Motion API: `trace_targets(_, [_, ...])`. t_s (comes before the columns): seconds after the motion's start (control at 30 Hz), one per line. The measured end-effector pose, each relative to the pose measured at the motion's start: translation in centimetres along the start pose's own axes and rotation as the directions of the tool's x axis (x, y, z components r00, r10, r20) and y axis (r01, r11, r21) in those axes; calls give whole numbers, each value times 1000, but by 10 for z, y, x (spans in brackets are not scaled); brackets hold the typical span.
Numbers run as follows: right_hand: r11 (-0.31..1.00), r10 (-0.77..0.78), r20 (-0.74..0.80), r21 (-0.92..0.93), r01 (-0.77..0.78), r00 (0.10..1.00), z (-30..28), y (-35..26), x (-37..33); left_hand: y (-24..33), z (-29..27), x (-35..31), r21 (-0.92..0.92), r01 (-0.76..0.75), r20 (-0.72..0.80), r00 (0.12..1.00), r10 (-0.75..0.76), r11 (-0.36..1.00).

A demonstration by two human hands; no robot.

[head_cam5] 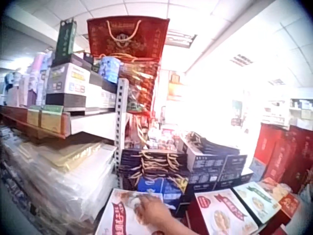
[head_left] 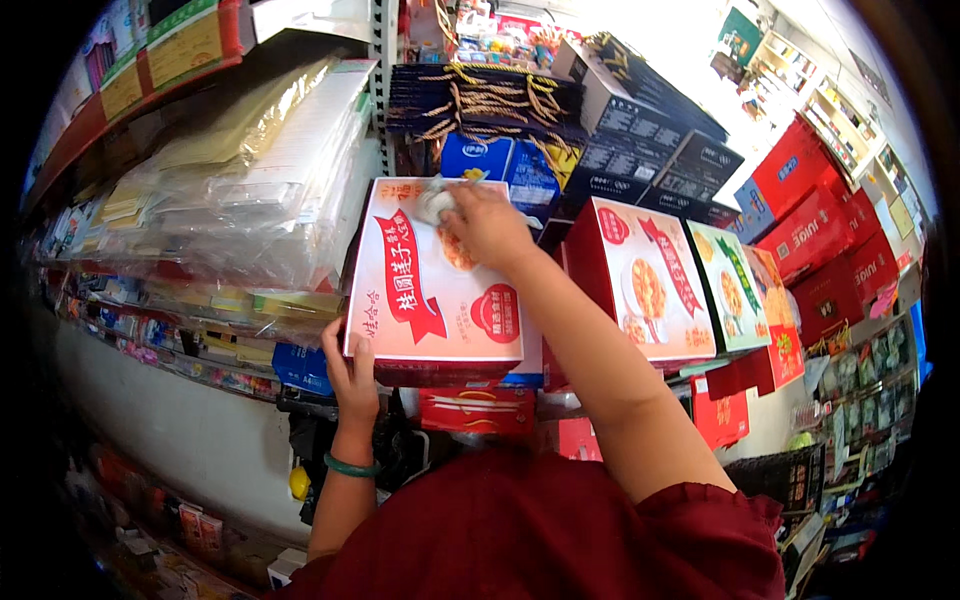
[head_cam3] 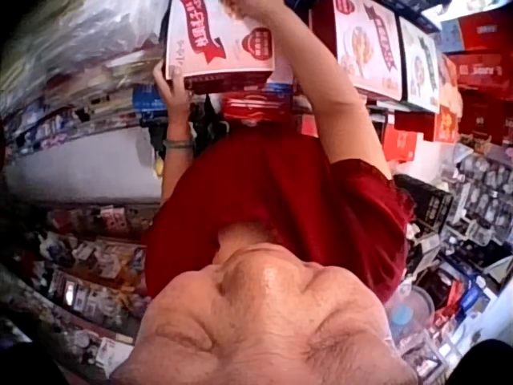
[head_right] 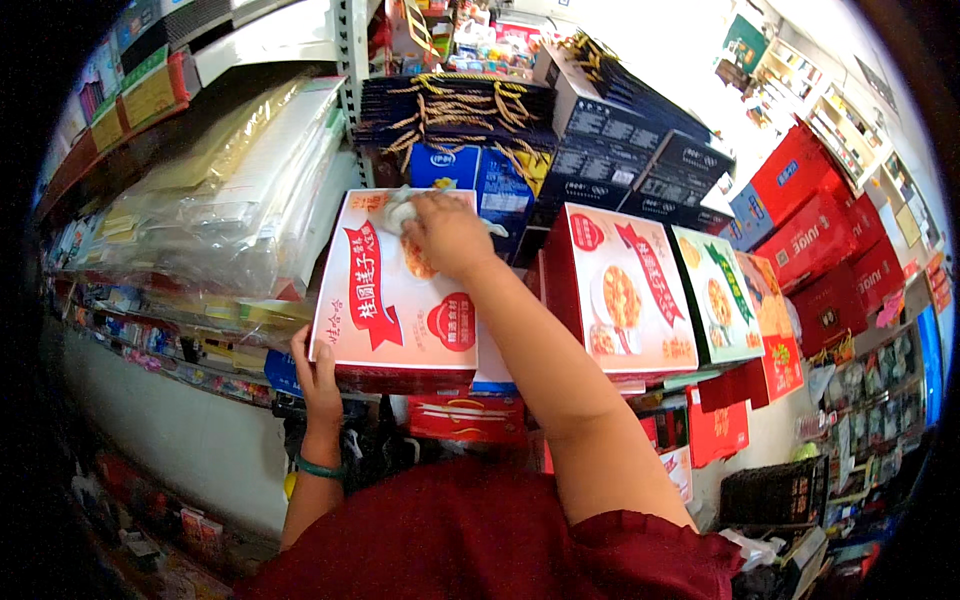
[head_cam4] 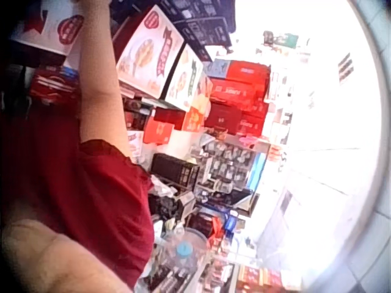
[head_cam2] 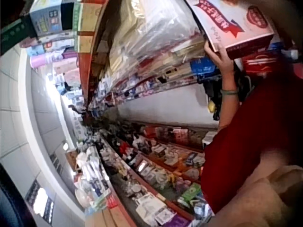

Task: The person repeatedly picks up red cardboard boxes from a pile on the floor and stacks them on a shelf. The person also wipes the shelf surface with a cloth between stacking actions.

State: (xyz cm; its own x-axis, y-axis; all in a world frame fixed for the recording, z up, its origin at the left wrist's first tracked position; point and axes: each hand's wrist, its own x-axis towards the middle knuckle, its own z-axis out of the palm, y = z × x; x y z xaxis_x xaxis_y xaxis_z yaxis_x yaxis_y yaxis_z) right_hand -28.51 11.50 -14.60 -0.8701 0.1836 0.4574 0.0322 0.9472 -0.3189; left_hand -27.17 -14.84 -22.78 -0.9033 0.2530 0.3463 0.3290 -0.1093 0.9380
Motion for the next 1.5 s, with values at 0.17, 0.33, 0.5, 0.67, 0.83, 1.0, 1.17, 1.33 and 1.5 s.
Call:
trace_targets(0.17, [974, 201, -144, 133, -182, 969, -9, 19, -36, -7, -1, 2, -129, 70, 38, 997, -65, 989])
trace_targets(0.33, [905, 299, -239, 378, -195, 924, -7, 9, -77, -22, -15, 13, -436, 187, 167, 978, -126, 880])
trace_targets(0.5, [124, 600, 80, 974, -192, 796, 14, 7, -126, -38, -17, 37, -440, 386, 215, 922, -322, 811])
trace_targets(0.67, [52, 669, 79, 987, -152, 739, 50, 5, -142, -63, -13, 46, -474, 500, 297, 865, -404, 725])
trace_targets(0.83, [118, 720, 103, 957, -267, 686, 52, 4, -141, -47, -9, 37, -430, 522, 281, 853, -441, 737])
trace_targets(1.0, [0, 641, 188, 969, -245, 744, 41, 17, -149, -20, 1, 7, -407, 553, 260, 833, -488, 727])
trace_targets(1.17, [-86, 593, 298, 947, -309, 748, 18, 11, -168, -5, 3, -27, -381, 528, 287, 848, -446, 759])
trace_targets(1.33, [-169, 629, 345, 935, -311, 696, 11, -18, -207, 3, -21, -55, -422, 609, 408, 789, -459, 672])
trace_targets(1.5, [-211, 672, 365, 928, -306, 645, 10, -28, -206, -5, -19, -42, -541, 644, 435, 765, -475, 542])
